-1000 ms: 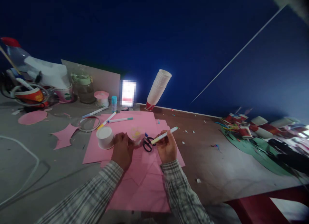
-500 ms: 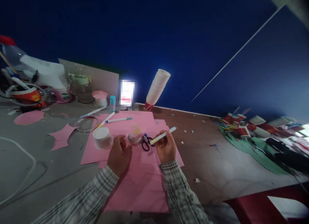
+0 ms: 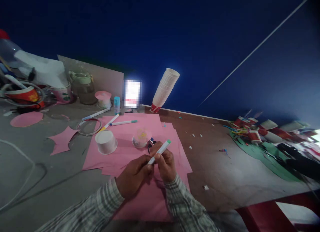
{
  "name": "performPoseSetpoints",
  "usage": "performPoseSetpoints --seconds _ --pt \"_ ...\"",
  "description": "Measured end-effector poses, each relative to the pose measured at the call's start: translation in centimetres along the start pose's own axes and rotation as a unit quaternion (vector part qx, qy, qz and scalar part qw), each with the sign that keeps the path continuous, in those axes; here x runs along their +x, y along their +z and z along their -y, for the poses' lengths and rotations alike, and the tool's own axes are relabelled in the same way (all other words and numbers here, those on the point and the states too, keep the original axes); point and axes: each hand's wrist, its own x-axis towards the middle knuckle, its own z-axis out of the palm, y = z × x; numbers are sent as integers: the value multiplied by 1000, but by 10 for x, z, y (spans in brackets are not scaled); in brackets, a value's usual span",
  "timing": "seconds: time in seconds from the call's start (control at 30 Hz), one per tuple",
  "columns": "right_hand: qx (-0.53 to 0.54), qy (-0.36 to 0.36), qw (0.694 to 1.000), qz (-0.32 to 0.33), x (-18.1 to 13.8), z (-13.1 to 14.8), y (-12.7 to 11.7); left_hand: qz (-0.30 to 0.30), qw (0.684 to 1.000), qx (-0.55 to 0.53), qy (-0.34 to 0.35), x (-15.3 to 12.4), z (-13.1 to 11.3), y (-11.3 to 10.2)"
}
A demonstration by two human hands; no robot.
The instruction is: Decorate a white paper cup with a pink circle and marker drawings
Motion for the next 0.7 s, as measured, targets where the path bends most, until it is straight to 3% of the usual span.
performPoseSetpoints --seconds 0.1,0.23,0.4,0.7 --pt "-18 -15 1000 19 -3 4 8 -23 1000 5 6 0 3 0" --pt "23 -1 998 51 -7 3 19 -1 998 -46 -34 -2 5 1" --pt "108 5 994 -11 -13 0 28 -4 998 -51 -43 -1 3 8" --pt "83 6 991 -104 -21 -5 33 -1 1000 19 18 7 -9 15"
